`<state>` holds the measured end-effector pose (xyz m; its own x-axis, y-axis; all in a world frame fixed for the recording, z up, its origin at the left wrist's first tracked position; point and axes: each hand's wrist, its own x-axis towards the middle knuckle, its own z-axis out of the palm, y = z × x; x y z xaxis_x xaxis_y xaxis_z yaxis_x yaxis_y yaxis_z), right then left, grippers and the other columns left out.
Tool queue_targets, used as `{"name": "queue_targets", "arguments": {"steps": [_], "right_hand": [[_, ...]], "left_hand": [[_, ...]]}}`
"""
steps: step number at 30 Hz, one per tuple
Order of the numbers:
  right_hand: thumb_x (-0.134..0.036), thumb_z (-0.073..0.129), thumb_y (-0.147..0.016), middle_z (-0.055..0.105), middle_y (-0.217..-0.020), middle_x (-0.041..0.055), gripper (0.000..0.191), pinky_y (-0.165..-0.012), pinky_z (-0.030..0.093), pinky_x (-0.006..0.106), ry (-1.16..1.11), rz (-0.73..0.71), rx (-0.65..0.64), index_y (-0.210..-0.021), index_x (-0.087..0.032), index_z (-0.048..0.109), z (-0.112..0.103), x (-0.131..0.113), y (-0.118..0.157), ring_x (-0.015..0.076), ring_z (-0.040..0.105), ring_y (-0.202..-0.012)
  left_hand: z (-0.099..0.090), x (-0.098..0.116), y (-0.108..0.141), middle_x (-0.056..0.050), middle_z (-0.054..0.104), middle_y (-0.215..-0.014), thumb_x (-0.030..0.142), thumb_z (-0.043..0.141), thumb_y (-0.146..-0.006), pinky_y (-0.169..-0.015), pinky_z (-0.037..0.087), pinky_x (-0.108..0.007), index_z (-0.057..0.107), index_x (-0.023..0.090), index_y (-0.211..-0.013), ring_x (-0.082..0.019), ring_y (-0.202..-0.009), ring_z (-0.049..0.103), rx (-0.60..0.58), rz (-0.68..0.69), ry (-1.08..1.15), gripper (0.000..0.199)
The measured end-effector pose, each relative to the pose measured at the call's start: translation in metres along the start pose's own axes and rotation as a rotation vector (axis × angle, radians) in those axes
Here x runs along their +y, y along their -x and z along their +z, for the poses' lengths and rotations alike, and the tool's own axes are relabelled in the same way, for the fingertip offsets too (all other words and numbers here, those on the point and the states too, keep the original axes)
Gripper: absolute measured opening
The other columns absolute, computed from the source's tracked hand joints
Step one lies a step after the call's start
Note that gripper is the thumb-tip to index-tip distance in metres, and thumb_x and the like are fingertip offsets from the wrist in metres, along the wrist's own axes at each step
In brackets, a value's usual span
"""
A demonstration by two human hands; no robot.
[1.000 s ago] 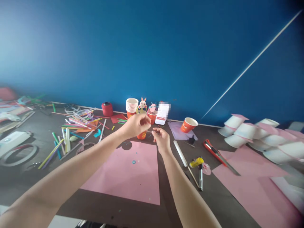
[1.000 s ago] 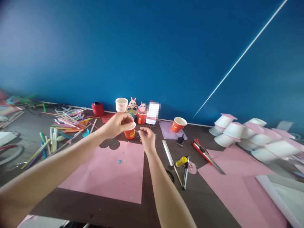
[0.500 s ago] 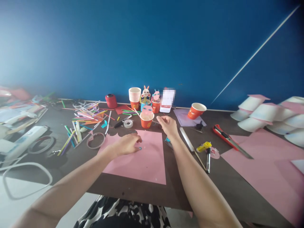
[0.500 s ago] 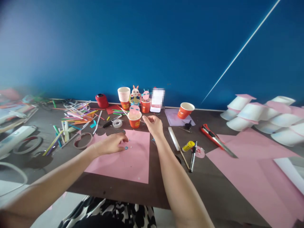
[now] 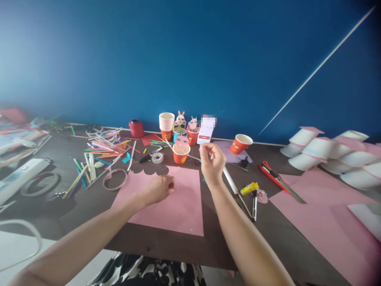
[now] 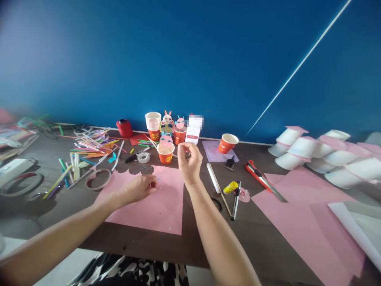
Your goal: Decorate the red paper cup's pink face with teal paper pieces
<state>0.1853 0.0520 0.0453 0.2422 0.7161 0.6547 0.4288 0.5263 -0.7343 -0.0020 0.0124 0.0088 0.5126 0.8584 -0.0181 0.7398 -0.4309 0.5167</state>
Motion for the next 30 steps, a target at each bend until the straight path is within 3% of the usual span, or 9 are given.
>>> {"name": "queue_targets", "arguments": {"steps": [5, 7, 11, 16, 25, 30], "right_hand": [[-0.022, 0.048, -0.080, 0.059, -0.070, 0.0006, 0.011, -0.059, 0.042, 0.021, 0.011, -0.003, -0.553, -0.080, -0.017, 0.057, 0.007, -0.033, 0.016, 0.0113, 0.055, -0.062], [-0.018, 0.049, -0.078, 0.060, -0.072, 0.0006, 0.008, -0.060, 0.042, 0.021, 0.091, -0.036, -0.666, -0.080, -0.018, 0.057, 0.011, -0.037, 0.027, 0.0115, 0.055, -0.064], [-0.016, 0.046, -0.079, 0.058, -0.078, 0.0031, 0.011, -0.062, 0.043, 0.023, 0.179, -0.043, -0.659, -0.083, -0.019, 0.056, 0.019, -0.028, 0.050, 0.0129, 0.054, -0.067], [-0.017, 0.044, -0.082, 0.057, -0.082, 0.0051, 0.013, -0.065, 0.044, 0.025, 0.162, -0.005, -0.621, -0.087, -0.018, 0.056, 0.025, -0.012, 0.062, 0.0136, 0.054, -0.067], [-0.015, 0.043, -0.083, 0.056, -0.086, 0.0049, 0.013, -0.065, 0.042, 0.026, 0.210, -0.061, -0.729, -0.086, -0.018, 0.055, 0.028, -0.008, 0.064, 0.0137, 0.052, -0.069], [-0.017, 0.044, -0.082, 0.056, -0.085, 0.0047, 0.012, -0.064, 0.042, 0.026, 0.255, -0.067, -0.746, -0.087, -0.018, 0.055, 0.028, -0.008, 0.066, 0.0132, 0.052, -0.065]], "left_hand": [[0.002, -0.008, -0.006, -0.001, 0.059, -0.068, 0.020, 0.058, -0.065, -0.054, 0.039, -0.021, 0.058, 0.015, -0.079, -0.010, -0.059, 0.051, 0.250, -0.094, 0.512, 0.015], [0.004, -0.014, -0.008, -0.002, 0.060, -0.070, 0.024, 0.060, -0.065, -0.051, 0.038, -0.019, 0.057, 0.013, -0.083, -0.010, -0.059, 0.052, 0.281, -0.162, 0.778, 0.021], [0.009, -0.021, -0.010, -0.002, 0.058, -0.069, 0.030, 0.064, -0.065, -0.046, 0.035, -0.017, 0.057, 0.011, -0.082, -0.006, -0.054, 0.048, 0.272, -0.263, 1.103, 0.027], [0.014, -0.022, -0.009, 0.002, 0.054, -0.063, 0.029, 0.070, -0.059, -0.044, 0.035, -0.017, 0.056, 0.012, -0.082, -0.005, -0.051, 0.046, 0.275, -0.304, 1.266, 0.032], [0.012, -0.024, -0.003, 0.001, 0.056, -0.066, 0.027, 0.067, -0.061, -0.042, 0.036, -0.017, 0.052, 0.012, -0.090, -0.006, -0.049, 0.046, 0.248, -0.276, 1.272, 0.036], [0.012, -0.024, -0.003, 0.001, 0.055, -0.065, 0.024, 0.061, -0.065, -0.042, 0.035, -0.018, 0.049, 0.012, -0.092, -0.007, -0.049, 0.046, 0.260, -0.244, 1.150, 0.032]]}}
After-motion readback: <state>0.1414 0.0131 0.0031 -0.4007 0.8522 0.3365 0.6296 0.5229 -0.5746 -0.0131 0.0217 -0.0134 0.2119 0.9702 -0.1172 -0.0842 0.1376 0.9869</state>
